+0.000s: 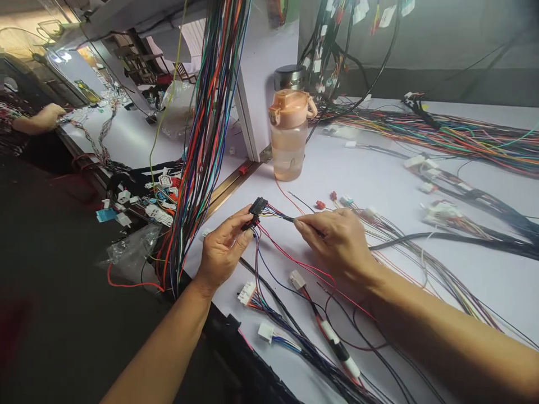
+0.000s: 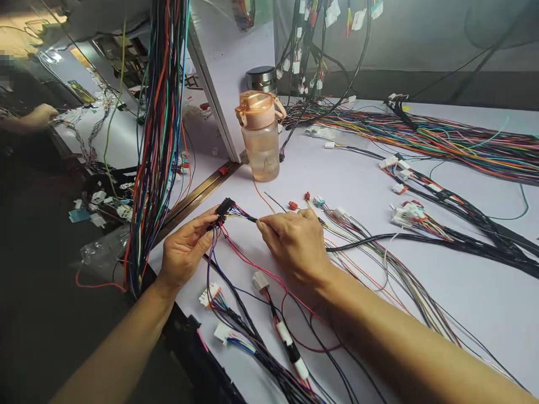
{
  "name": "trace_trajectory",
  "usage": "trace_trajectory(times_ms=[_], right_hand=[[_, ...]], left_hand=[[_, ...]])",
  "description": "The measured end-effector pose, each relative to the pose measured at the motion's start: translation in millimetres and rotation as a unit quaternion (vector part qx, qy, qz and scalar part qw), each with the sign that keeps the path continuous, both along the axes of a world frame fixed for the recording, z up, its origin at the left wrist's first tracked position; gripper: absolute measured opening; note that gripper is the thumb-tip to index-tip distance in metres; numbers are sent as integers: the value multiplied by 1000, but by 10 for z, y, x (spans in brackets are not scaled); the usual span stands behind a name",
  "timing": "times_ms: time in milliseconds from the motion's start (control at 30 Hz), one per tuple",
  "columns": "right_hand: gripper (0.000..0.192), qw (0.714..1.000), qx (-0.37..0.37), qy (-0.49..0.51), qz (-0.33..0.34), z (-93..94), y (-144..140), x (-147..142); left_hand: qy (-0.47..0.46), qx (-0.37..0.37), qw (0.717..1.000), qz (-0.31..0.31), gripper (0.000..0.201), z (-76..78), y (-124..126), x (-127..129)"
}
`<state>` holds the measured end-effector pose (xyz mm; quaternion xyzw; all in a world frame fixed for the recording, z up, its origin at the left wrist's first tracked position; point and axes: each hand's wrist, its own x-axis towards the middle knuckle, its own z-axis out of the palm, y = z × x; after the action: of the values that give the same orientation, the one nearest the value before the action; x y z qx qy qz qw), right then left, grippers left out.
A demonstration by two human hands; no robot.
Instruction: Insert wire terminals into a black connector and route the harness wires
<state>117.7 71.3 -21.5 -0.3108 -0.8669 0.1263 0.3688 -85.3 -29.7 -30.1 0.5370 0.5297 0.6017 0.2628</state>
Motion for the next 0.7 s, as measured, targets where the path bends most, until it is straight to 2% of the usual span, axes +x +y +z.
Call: trace_trajectory(times_ms=[300, 533, 700], right_hand=[[25, 998, 59, -3, -5, -67, -27, -4], [31, 998, 48, -40, -2, -33, -55, 31], [31, 998, 59, -29, -7, -18, -66, 32]], left_hand=[[-15, -33, 999, 4, 28, -56, 18, -22], [-17, -63, 998, 1, 27, -34, 23, -8], [0, -66, 998, 0, 25, 2, 27, 7]])
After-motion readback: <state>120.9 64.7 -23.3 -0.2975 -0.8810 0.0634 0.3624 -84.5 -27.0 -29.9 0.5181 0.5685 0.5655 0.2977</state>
